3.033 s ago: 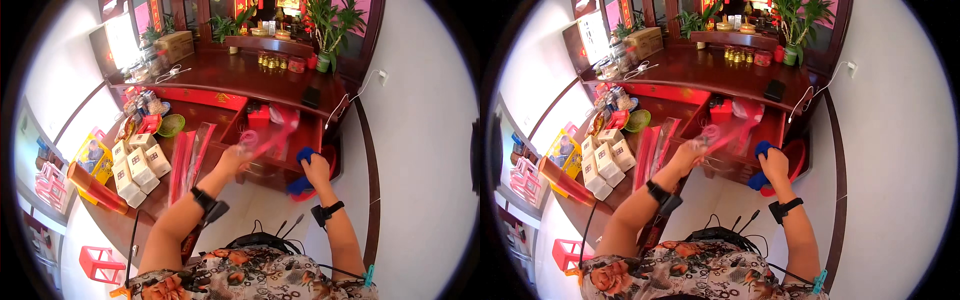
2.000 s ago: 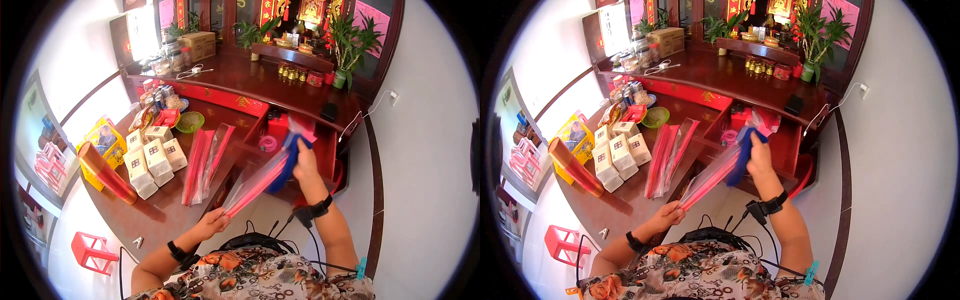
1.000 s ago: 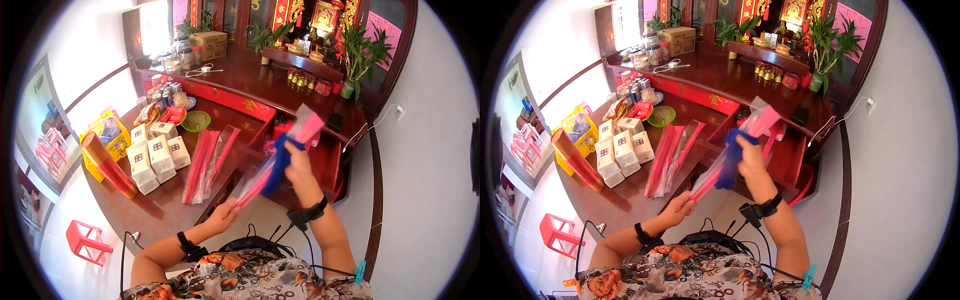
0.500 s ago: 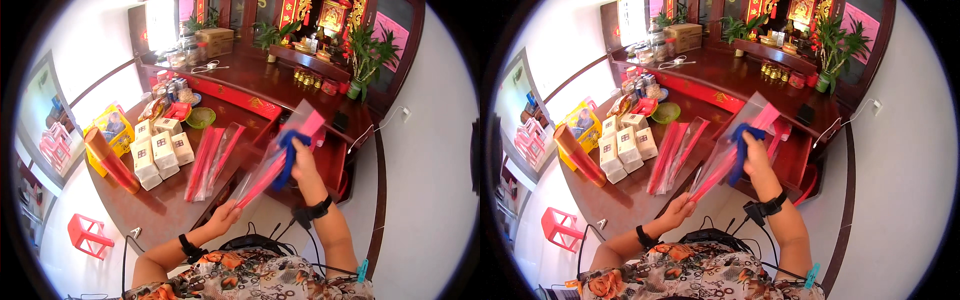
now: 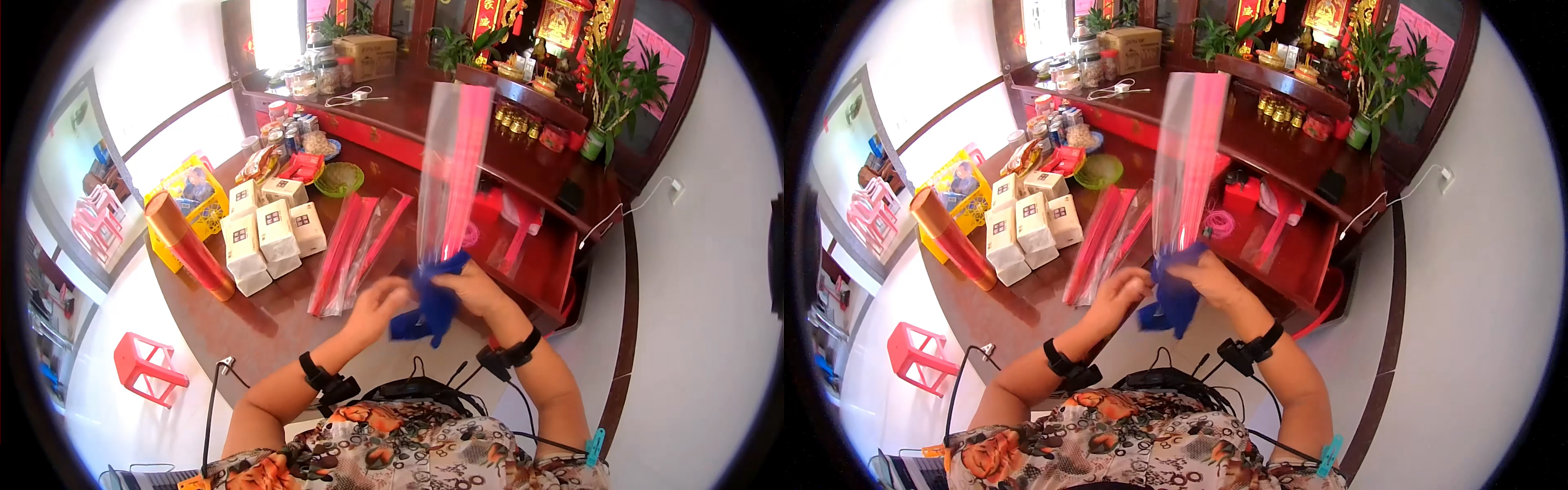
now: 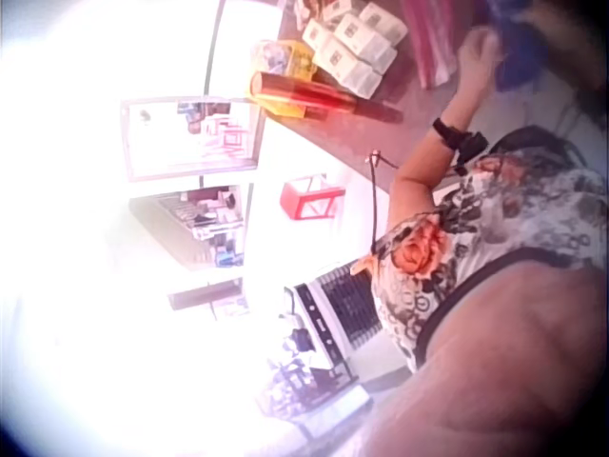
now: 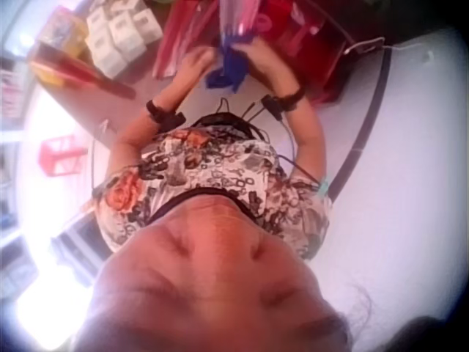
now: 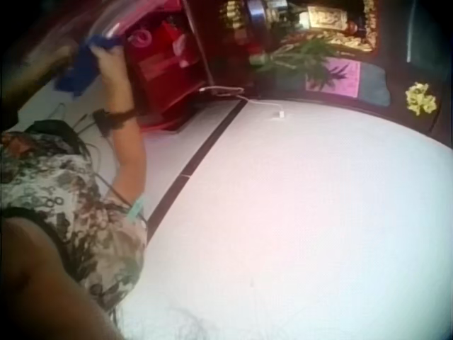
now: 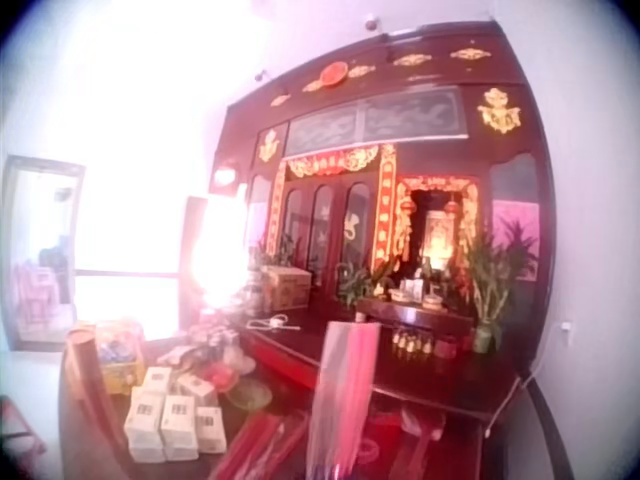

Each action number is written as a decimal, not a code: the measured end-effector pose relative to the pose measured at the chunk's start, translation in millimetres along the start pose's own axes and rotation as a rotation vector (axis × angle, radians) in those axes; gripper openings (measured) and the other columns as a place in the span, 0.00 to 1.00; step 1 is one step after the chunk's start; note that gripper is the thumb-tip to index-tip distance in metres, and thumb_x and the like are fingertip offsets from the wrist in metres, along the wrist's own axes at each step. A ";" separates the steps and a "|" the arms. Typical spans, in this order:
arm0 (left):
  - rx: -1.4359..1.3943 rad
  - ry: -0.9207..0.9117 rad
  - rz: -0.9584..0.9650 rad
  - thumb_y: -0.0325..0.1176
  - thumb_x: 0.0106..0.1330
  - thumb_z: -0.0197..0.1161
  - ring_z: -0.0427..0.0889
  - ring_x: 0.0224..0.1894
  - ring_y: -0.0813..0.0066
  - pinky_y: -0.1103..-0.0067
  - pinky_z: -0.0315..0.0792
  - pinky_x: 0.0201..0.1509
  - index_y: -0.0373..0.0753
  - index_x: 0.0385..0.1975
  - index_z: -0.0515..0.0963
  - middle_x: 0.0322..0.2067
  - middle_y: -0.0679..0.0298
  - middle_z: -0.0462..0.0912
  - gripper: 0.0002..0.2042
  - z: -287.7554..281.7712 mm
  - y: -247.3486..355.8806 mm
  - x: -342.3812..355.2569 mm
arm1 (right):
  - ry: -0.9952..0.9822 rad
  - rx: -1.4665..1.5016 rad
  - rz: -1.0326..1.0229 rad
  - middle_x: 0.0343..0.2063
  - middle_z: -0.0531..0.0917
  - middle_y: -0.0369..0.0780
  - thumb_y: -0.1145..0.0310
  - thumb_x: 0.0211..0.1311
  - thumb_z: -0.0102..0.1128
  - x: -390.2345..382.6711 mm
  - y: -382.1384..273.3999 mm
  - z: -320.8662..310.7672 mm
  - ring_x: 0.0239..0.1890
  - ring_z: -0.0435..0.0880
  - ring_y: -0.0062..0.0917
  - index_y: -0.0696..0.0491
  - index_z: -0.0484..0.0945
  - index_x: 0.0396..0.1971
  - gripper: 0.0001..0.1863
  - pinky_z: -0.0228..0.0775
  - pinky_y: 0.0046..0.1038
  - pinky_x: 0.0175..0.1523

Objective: The person wipes a wooden altar surface with a cloth and removes items from a drawer to wipe them, including a cylinder, several plastic packets, and a small red box containing money.

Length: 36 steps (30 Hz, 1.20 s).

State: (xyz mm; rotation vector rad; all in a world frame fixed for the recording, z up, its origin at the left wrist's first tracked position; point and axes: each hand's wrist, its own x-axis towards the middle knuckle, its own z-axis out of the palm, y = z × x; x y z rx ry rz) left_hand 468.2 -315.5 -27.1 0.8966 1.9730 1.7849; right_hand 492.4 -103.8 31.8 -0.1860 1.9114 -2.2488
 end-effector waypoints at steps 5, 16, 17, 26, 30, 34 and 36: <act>-0.272 0.196 0.086 0.38 0.74 0.48 0.72 0.53 0.76 0.77 0.66 0.58 0.33 0.53 0.73 0.48 0.63 0.76 0.17 11.0 17.9 17.3 | -0.188 -0.272 0.047 0.42 0.81 0.39 0.72 0.59 0.61 -0.9 7.7 8.8 0.45 0.79 0.24 0.58 0.76 0.48 0.16 0.71 0.27 0.52; -0.787 0.363 -0.041 0.41 0.76 0.47 0.82 0.40 0.68 0.73 0.77 0.46 0.31 0.48 0.74 0.38 0.57 0.82 0.18 9.3 14.5 29.7 | -0.257 -0.352 0.195 0.45 0.78 0.38 0.72 0.61 0.61 -4.7 40.3 3.2 0.47 0.75 0.22 0.57 0.73 0.53 0.20 0.69 0.25 0.53; -0.788 0.367 -0.041 0.41 0.76 0.47 0.82 0.40 0.68 0.73 0.77 0.46 0.31 0.48 0.74 0.38 0.57 0.82 0.18 10.4 13.3 30.0 | -0.260 -0.353 0.196 0.45 0.78 0.38 0.72 0.61 0.61 -7.6 43.0 3.0 0.47 0.75 0.22 0.57 0.73 0.53 0.20 0.69 0.25 0.53; -0.664 0.537 -0.061 0.38 0.73 0.51 0.80 0.28 0.70 0.73 0.76 0.33 0.35 0.38 0.74 0.28 0.60 0.79 0.11 -51.8 -31.2 66.7 | -0.128 -0.406 0.283 0.29 0.83 0.35 0.72 0.60 0.61 -37.5 37.7 -27.3 0.33 0.79 0.21 0.58 0.80 0.39 0.09 0.73 0.25 0.43; -0.269 0.285 -0.293 0.38 0.72 0.53 0.79 0.26 0.71 0.74 0.75 0.30 0.34 0.33 0.75 0.24 0.60 0.78 0.12 -95.0 -79.3 75.6 | 0.267 -0.350 0.096 0.31 0.83 0.36 0.74 0.59 0.59 -71.7 0.1 -60.1 0.34 0.81 0.21 0.59 0.80 0.38 0.08 0.74 0.25 0.43; 0.403 0.301 -0.418 0.42 0.67 0.59 0.82 0.30 0.57 0.65 0.77 0.34 0.30 0.34 0.77 0.23 0.54 0.80 0.17 -172.9 -146.6 63.2 | 0.595 -0.417 -0.090 0.30 0.83 0.36 0.76 0.59 0.57 -85.6 -38.0 -84.7 0.34 0.82 0.21 0.59 0.80 0.37 0.07 0.74 0.25 0.40; 0.803 0.370 -0.270 0.44 0.64 0.63 0.81 0.40 0.44 0.59 0.75 0.46 0.28 0.44 0.75 0.35 0.45 0.82 0.21 -152.2 -136.2 82.3 | 0.703 -0.500 -0.111 0.30 0.84 0.39 0.77 0.57 0.58 -105.3 -38.6 -124.8 0.33 0.83 0.24 0.59 0.80 0.37 0.08 0.74 0.26 0.40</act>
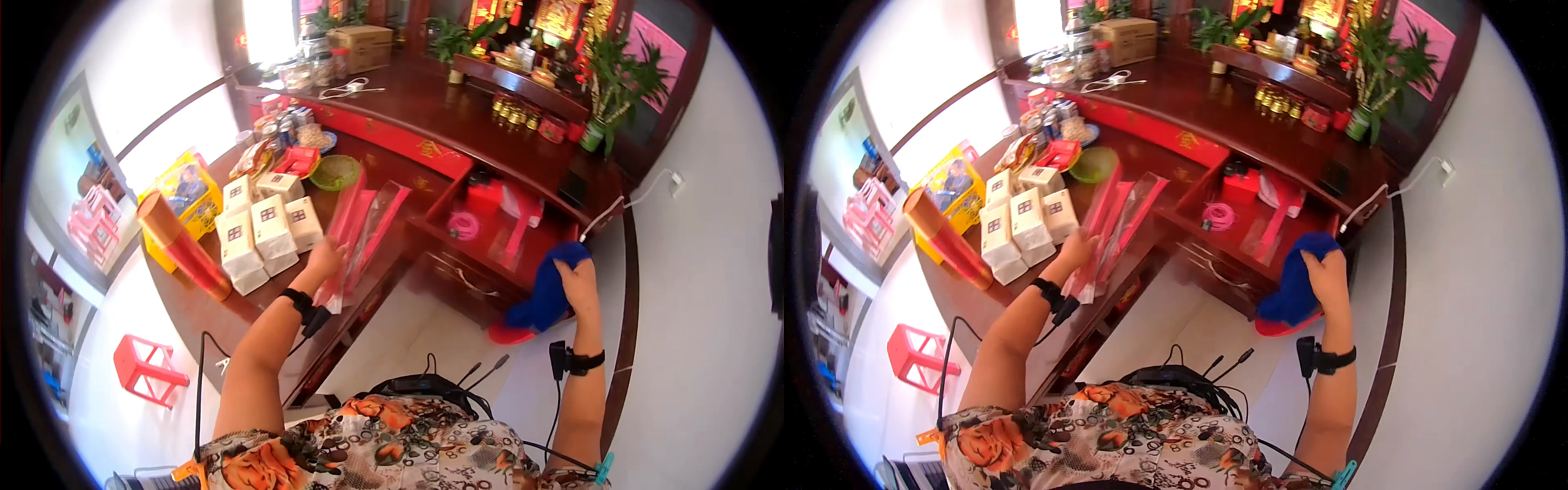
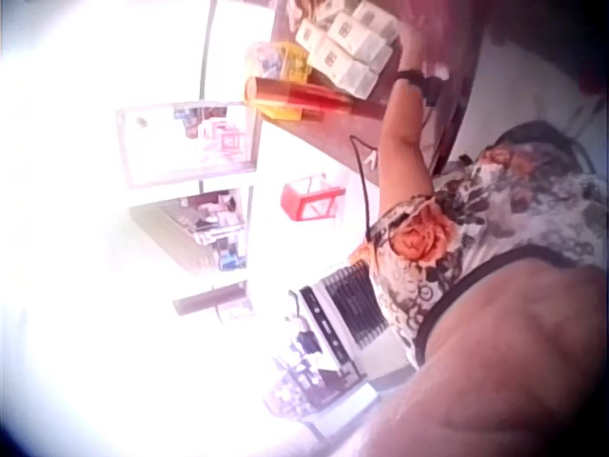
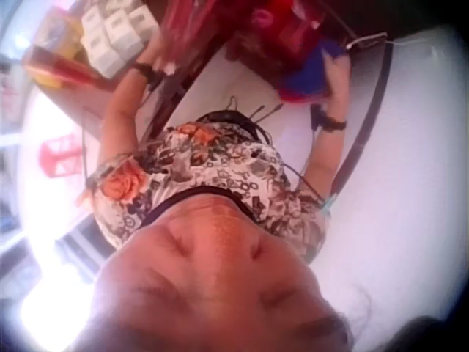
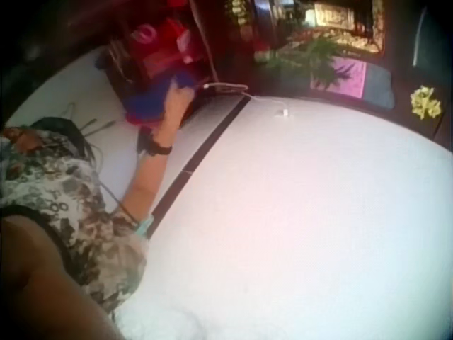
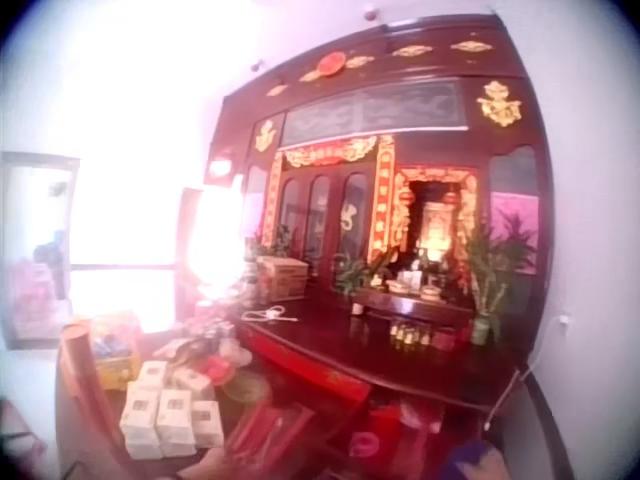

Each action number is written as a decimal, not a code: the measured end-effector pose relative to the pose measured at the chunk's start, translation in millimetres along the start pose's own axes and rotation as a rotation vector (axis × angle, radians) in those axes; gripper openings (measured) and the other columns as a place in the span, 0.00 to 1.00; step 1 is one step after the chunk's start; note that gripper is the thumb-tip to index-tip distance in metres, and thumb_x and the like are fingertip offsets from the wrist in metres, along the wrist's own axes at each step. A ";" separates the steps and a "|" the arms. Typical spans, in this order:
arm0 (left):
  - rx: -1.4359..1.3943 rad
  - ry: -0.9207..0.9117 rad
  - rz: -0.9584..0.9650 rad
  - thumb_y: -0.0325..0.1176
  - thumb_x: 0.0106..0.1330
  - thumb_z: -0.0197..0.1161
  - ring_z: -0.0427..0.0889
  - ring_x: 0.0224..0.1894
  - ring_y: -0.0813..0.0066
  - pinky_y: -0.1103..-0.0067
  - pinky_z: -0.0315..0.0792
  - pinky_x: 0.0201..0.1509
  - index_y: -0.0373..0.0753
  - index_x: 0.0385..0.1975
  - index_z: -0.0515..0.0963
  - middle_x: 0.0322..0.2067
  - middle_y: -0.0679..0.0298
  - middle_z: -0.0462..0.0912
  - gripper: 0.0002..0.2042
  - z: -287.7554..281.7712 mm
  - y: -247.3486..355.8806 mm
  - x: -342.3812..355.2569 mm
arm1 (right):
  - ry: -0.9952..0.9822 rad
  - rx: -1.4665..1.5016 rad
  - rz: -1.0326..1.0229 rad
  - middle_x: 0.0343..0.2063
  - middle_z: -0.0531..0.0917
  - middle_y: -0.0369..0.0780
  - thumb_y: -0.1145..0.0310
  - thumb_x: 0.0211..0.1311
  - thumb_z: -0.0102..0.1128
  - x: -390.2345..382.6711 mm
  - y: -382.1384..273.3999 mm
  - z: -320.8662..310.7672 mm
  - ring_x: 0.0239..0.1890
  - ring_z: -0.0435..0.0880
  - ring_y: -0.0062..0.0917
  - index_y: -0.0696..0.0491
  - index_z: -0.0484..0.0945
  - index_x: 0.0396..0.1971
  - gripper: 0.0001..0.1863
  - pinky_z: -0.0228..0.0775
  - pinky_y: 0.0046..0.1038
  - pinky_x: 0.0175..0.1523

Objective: The person wipes a wooden altar surface with a cloth and removes items from a drawer to wipe them, including a cylinder, several plastic packets, and a small red box containing money.

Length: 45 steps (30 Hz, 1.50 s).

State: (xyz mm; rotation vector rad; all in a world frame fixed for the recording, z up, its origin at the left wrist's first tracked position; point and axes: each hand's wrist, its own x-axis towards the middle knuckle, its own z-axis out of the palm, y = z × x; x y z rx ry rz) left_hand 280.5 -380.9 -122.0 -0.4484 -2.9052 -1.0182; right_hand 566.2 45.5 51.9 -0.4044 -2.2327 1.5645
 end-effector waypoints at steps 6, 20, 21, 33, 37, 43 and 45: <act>0.049 0.472 0.473 0.38 0.59 0.66 0.72 0.57 0.44 0.62 0.66 0.62 0.33 0.59 0.67 0.54 0.44 0.74 0.30 -0.3 116.5 -8.5 | 0.061 -1.090 0.022 0.32 0.83 0.52 0.63 0.52 0.62 0.2 67.3 12.7 0.39 0.82 0.47 0.55 0.81 0.33 0.12 0.74 0.45 0.44; 0.710 -0.486 1.066 0.45 0.65 0.54 0.78 0.53 0.46 0.52 0.65 0.60 0.39 0.57 0.71 0.54 0.51 0.76 0.23 258.8 308.7 63.9 | 0.060 -0.967 -0.048 0.31 0.83 0.52 0.61 0.52 0.60 -4.6 54.1 25.0 0.38 0.82 0.48 0.58 0.81 0.29 0.14 0.74 0.45 0.45; 0.750 -0.460 1.029 0.45 0.65 0.54 0.78 0.53 0.46 0.52 0.65 0.60 0.39 0.57 0.71 0.54 0.51 0.76 0.23 261.1 270.2 88.2 | 0.025 -0.919 -0.105 0.31 0.83 0.52 0.61 0.52 0.61 0.9 49.6 44.2 0.38 0.82 0.48 0.58 0.81 0.29 0.14 0.74 0.45 0.45; 0.304 -0.451 0.337 0.40 0.60 0.63 0.82 0.47 0.51 0.61 0.76 0.48 0.37 0.43 0.80 0.42 0.51 0.83 0.16 213.4 344.9 40.3 | 0.028 -0.951 0.011 0.33 0.83 0.50 0.63 0.52 0.60 -5.3 63.7 6.5 0.40 0.82 0.45 0.57 0.81 0.30 0.13 0.74 0.43 0.47; -0.094 -0.128 0.447 0.34 0.59 0.64 0.83 0.37 0.50 0.61 0.77 0.40 0.36 0.36 0.76 0.34 0.50 0.83 0.10 178.2 305.0 69.0 | 0.003 -0.937 -0.046 0.33 0.83 0.50 0.62 0.52 0.61 0.9 52.8 26.9 0.39 0.82 0.45 0.57 0.81 0.30 0.13 0.74 0.43 0.46; -1.056 -0.531 -0.182 0.31 0.59 0.65 0.73 0.18 0.74 0.77 0.64 0.16 0.38 0.30 0.73 0.20 0.65 0.75 0.07 101.2 302.2 56.8 | 0.059 -0.934 -0.077 0.31 0.83 0.51 0.61 0.51 0.62 0.2 66.6 18.1 0.37 0.83 0.46 0.58 0.81 0.27 0.13 0.74 0.44 0.44; -1.181 -0.945 -0.304 0.36 0.62 0.65 0.68 0.16 0.82 0.82 0.57 0.14 0.41 0.29 0.73 0.18 0.72 0.71 0.08 73.0 284.3 38.8 | 0.063 -0.947 -0.072 0.31 0.83 0.51 0.61 0.51 0.62 -1.1 67.4 17.2 0.37 0.83 0.47 0.58 0.81 0.27 0.14 0.74 0.44 0.44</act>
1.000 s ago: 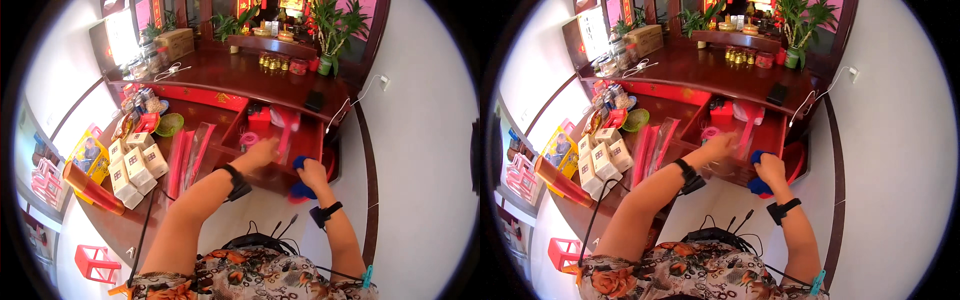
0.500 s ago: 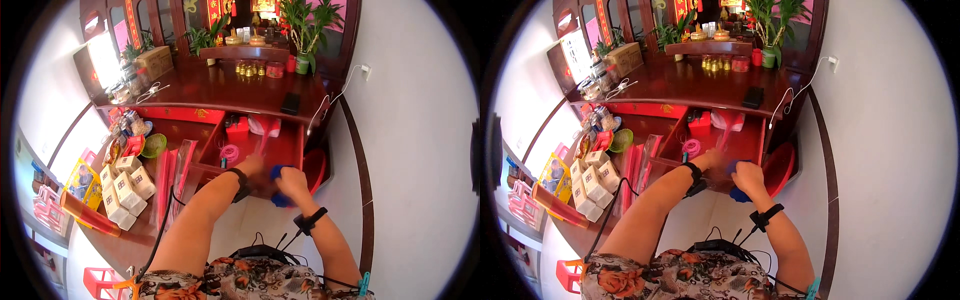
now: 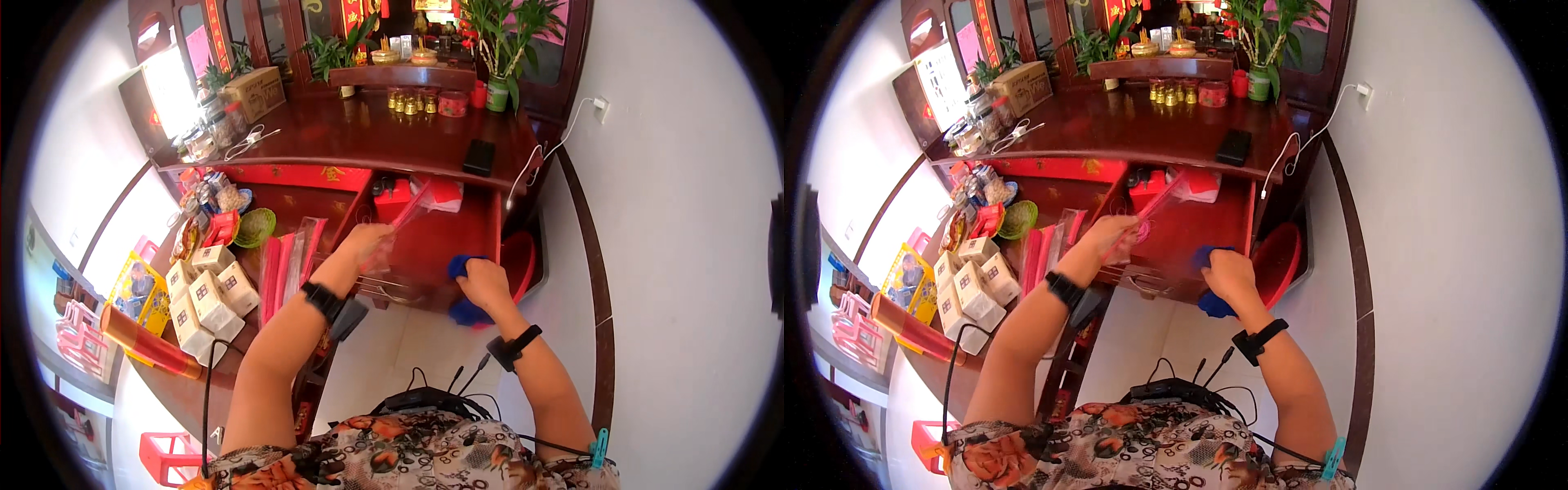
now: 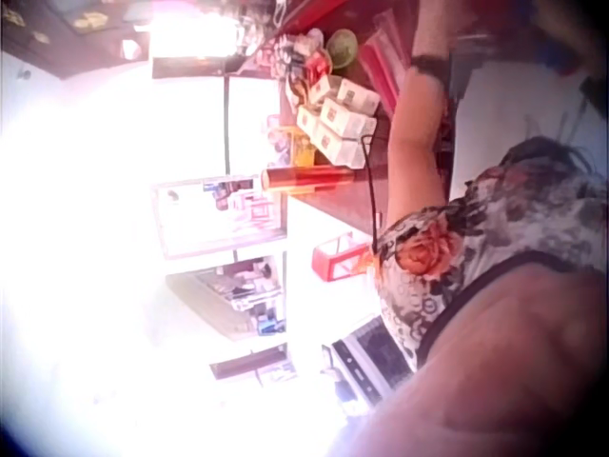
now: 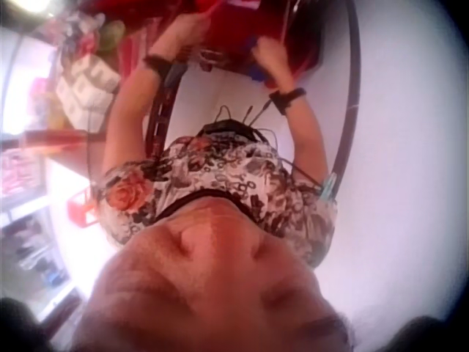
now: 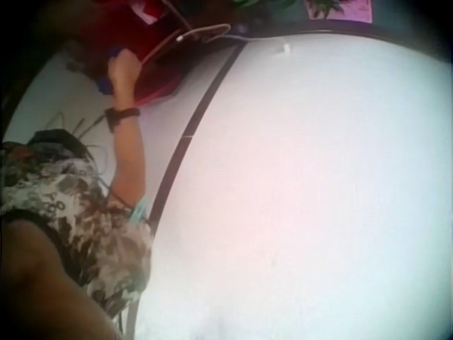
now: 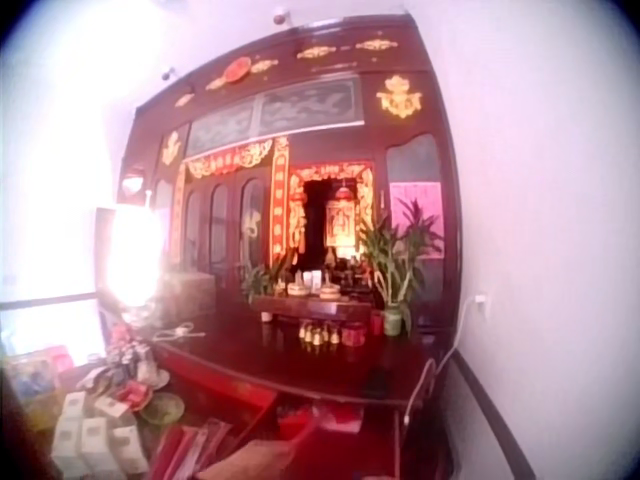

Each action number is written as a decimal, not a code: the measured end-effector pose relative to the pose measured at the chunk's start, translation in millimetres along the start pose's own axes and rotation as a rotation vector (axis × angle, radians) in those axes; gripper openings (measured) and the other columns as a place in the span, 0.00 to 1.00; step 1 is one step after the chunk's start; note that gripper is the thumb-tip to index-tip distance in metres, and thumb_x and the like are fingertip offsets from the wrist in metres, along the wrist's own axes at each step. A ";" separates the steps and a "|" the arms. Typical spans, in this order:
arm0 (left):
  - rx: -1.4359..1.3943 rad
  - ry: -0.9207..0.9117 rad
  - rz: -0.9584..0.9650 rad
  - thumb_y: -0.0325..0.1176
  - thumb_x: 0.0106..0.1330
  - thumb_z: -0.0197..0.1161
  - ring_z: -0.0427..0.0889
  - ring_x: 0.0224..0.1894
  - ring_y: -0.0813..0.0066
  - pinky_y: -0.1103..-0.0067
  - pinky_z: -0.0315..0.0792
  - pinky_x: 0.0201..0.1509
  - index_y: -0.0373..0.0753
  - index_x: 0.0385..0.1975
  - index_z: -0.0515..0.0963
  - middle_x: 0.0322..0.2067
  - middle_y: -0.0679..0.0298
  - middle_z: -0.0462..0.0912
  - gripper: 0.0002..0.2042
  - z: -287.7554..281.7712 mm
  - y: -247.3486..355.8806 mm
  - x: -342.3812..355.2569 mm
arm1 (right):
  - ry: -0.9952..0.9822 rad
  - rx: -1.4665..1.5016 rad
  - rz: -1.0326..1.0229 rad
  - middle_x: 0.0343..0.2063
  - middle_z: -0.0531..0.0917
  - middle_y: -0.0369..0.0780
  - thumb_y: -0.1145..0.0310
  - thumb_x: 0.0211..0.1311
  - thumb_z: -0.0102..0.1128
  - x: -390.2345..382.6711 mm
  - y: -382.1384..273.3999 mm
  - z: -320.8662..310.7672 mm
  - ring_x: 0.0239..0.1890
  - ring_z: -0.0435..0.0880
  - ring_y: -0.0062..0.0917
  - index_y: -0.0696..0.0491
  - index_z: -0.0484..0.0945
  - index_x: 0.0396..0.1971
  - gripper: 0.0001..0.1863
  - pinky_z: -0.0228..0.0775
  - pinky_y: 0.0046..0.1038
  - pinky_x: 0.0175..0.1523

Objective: The person wipes a wooden altar surface with a cloth and removes items from a drawer to wipe them, including a cylinder, several plastic packets, and a small red box containing money.

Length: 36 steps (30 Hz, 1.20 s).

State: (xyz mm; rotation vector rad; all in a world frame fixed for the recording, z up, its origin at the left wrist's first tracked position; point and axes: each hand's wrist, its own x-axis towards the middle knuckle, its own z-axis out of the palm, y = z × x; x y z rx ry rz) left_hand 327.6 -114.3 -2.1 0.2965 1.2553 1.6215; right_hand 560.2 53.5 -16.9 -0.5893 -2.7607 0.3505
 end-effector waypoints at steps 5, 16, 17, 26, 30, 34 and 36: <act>0.037 0.081 0.193 0.33 0.67 0.61 0.65 0.17 0.87 0.87 0.60 0.19 0.41 0.41 0.75 0.20 0.75 0.69 0.07 21.8 -47.6 -117.3 | 0.040 0.002 -0.007 0.31 0.83 0.52 0.60 0.52 0.62 -2.4 -1.0 -1.0 0.36 0.83 0.47 0.58 0.81 0.28 0.14 0.74 0.44 0.44; -0.052 0.078 0.202 0.33 0.74 0.45 0.75 0.24 0.75 0.79 0.71 0.31 0.39 0.48 0.71 0.31 0.63 0.79 0.10 -24.3 -140.3 -156.8 | 0.127 1.434 0.239 0.28 0.83 0.39 0.67 0.64 0.55 10.5 -64.0 -10.3 0.31 0.83 0.26 0.59 0.79 0.39 0.12 0.75 0.27 0.38; -0.033 0.062 0.173 0.34 0.75 0.44 0.75 0.24 0.76 0.79 0.71 0.30 0.39 0.49 0.70 0.32 0.63 0.79 0.11 -26.1 -141.4 -157.4 | 0.071 1.255 0.110 0.30 0.84 0.39 0.67 0.63 0.55 9.2 -79.4 -12.4 0.33 0.83 0.28 0.59 0.79 0.42 0.13 0.76 0.29 0.41; -0.197 0.029 0.193 0.37 0.74 0.51 0.61 0.16 0.85 0.86 0.54 0.19 0.42 0.38 0.71 0.24 0.69 0.72 0.07 -6.3 -118.5 -174.7 | -0.319 0.871 -0.467 0.68 0.56 0.53 0.56 0.53 0.70 -0.4 -114.2 36.9 0.70 0.55 0.45 0.53 0.67 0.62 0.37 0.47 0.39 0.72; -0.225 -0.006 0.301 0.37 0.74 0.52 0.60 0.15 0.85 0.86 0.54 0.18 0.42 0.39 0.72 0.24 0.70 0.72 0.07 2.9 -106.6 -191.6 | 0.029 0.929 -0.305 0.65 0.60 0.51 0.56 0.55 0.69 -18.9 -138.8 51.9 0.68 0.58 0.44 0.53 0.67 0.60 0.35 0.48 0.40 0.72; -0.227 -0.050 0.398 0.37 0.73 0.53 0.60 0.15 0.86 0.86 0.55 0.18 0.41 0.41 0.72 0.24 0.70 0.72 0.07 7.8 -97.2 -194.9 | -0.352 1.490 0.018 0.52 0.73 0.42 0.60 0.59 0.66 -27.0 -155.1 36.7 0.54 0.75 0.36 0.52 0.71 0.50 0.22 0.69 0.36 0.58; -0.186 -0.087 0.360 0.35 0.74 0.50 0.60 0.15 0.86 0.87 0.51 0.18 0.43 0.41 0.72 0.24 0.69 0.70 0.05 6.0 -101.5 -188.8 | -0.893 1.783 0.272 0.33 0.80 0.36 0.66 0.61 0.61 -25.3 -152.5 37.4 0.35 0.82 0.24 0.51 0.75 0.39 0.09 0.78 0.29 0.40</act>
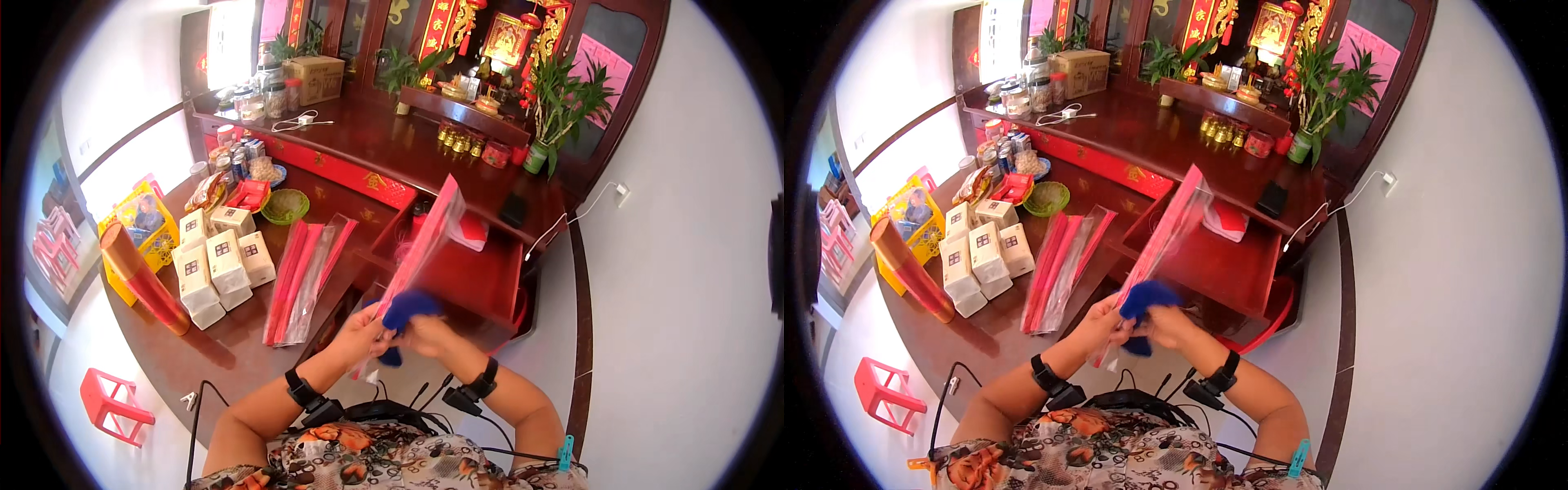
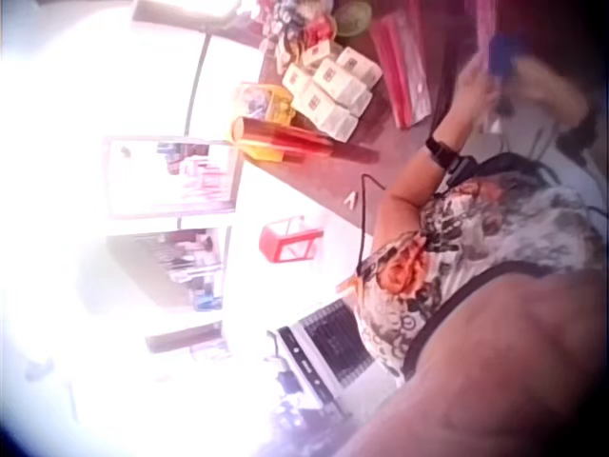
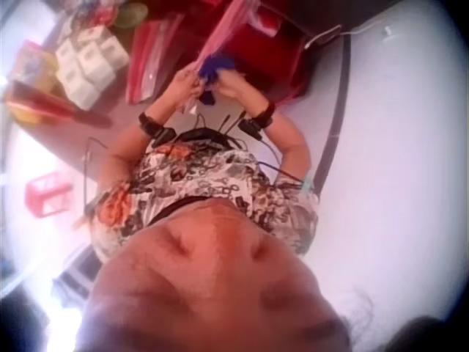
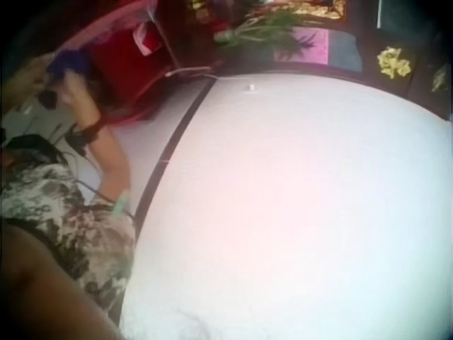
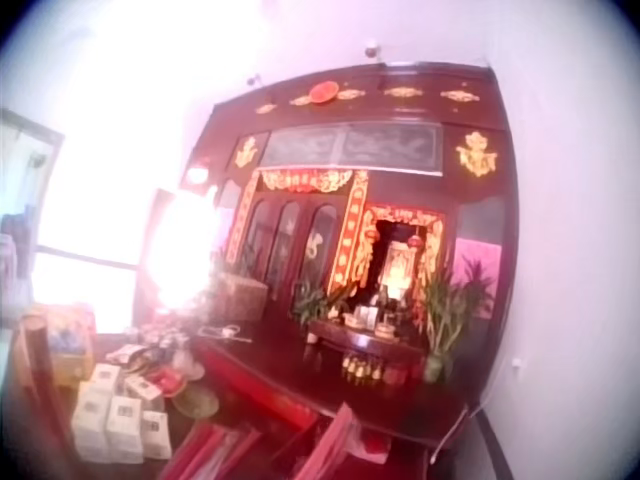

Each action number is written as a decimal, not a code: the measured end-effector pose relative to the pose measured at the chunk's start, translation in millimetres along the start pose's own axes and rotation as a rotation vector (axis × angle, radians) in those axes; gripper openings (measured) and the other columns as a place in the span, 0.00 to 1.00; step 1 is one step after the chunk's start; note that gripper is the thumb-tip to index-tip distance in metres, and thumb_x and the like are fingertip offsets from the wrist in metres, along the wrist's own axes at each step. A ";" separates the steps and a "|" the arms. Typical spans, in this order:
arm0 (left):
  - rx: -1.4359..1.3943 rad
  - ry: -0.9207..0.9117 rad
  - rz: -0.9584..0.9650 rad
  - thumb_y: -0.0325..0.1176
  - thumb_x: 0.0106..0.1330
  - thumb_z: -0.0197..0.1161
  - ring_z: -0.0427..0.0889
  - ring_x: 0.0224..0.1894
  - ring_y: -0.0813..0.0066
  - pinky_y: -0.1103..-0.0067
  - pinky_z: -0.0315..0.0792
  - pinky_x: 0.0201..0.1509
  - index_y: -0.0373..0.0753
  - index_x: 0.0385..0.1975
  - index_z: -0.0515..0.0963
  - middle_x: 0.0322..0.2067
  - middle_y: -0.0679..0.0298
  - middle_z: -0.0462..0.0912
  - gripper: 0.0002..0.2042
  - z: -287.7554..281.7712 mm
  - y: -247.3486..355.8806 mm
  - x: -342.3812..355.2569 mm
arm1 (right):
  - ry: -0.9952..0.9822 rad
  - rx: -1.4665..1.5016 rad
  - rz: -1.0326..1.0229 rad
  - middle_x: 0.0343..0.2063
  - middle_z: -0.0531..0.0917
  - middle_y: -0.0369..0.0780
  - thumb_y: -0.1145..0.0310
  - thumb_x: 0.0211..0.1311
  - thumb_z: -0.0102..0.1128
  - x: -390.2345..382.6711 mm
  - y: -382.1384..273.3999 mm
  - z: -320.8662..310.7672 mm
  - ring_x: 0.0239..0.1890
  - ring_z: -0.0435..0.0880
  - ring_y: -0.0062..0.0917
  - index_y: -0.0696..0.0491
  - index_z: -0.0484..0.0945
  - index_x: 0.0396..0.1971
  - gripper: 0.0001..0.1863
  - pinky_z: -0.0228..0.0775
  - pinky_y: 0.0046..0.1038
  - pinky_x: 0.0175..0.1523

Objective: The person wipes a wooden altar surface with a cloth and removes items from a drawer to wipe them, including a cylinder, several plastic packets, and a small red box containing money.

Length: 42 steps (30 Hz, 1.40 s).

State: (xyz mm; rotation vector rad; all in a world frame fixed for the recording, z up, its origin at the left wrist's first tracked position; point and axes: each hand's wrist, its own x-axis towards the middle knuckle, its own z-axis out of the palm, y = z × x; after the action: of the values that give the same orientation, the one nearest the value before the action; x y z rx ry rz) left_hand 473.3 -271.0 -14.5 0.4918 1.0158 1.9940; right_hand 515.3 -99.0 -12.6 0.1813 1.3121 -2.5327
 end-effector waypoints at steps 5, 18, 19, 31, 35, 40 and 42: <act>0.085 -0.039 -0.104 0.35 0.75 0.49 0.60 0.16 0.86 0.88 0.51 0.19 0.44 0.44 0.71 0.24 0.70 0.70 0.06 -6.4 -14.5 -13.8 | 0.055 -0.066 -0.175 0.30 0.81 0.39 0.71 0.63 0.57 -0.9 2.4 11.0 0.34 0.82 0.26 0.56 0.75 0.44 0.11 0.77 0.31 0.43; 0.446 -0.182 -0.200 0.33 0.76 0.44 0.57 0.19 0.88 0.89 0.53 0.22 0.41 0.50 0.67 0.23 0.73 0.66 0.09 -16.7 -2.9 -64.4 | 0.430 0.147 -0.754 0.35 0.83 0.42 0.66 0.66 0.57 -2.3 -84.8 -36.4 0.33 0.81 0.27 0.55 0.78 0.44 0.11 0.76 0.29 0.42; 0.425 -0.176 -0.199 0.33 0.76 0.44 0.57 0.19 0.88 0.89 0.53 0.22 0.41 0.50 0.67 0.23 0.73 0.65 0.09 -17.6 -5.2 -67.6 | 0.441 0.163 -0.744 0.34 0.83 0.41 0.67 0.67 0.56 -3.5 -86.4 -32.1 0.32 0.81 0.28 0.55 0.77 0.44 0.10 0.76 0.29 0.40; 0.413 -0.123 -0.073 0.34 0.76 0.45 0.60 0.19 0.86 0.87 0.55 0.22 0.41 0.48 0.68 0.22 0.72 0.66 0.08 -3.7 7.8 -53.8 | 0.179 0.099 -0.555 0.36 0.83 0.43 0.62 0.66 0.57 -14.4 -55.2 34.7 0.39 0.83 0.32 0.57 0.74 0.49 0.17 0.76 0.32 0.48; 0.342 -0.141 -0.002 0.35 0.76 0.45 0.60 0.19 0.85 0.86 0.54 0.21 0.41 0.54 0.68 0.22 0.72 0.66 0.12 -2.4 15.5 -43.8 | 0.107 -0.034 -0.408 0.36 0.84 0.43 0.62 0.66 0.57 -15.8 -35.1 57.2 0.37 0.84 0.31 0.57 0.74 0.49 0.18 0.77 0.31 0.46; 0.410 -0.254 -0.118 0.35 0.77 0.43 0.58 0.19 0.88 0.88 0.53 0.20 0.38 0.61 0.65 0.22 0.73 0.64 0.17 -15.1 -0.9 -61.5 | 0.270 0.058 -0.668 0.36 0.84 0.43 0.64 0.67 0.56 -19.6 -85.4 25.0 0.37 0.84 0.29 0.57 0.75 0.47 0.15 0.77 0.29 0.44; 0.418 -0.253 -0.140 0.36 0.77 0.43 0.58 0.19 0.87 0.87 0.53 0.21 0.37 0.62 0.64 0.22 0.73 0.63 0.18 -16.5 -9.0 -66.6 | 0.253 0.078 -0.778 0.36 0.85 0.42 0.63 0.67 0.57 -22.5 -104.7 11.7 0.37 0.84 0.28 0.56 0.77 0.46 0.14 0.78 0.30 0.44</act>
State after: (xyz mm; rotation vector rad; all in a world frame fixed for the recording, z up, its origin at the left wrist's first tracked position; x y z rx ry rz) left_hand 506.0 -330.0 -30.0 0.8494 1.2698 1.5496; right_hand 505.0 -46.9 81.1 -0.0048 1.6133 -3.2949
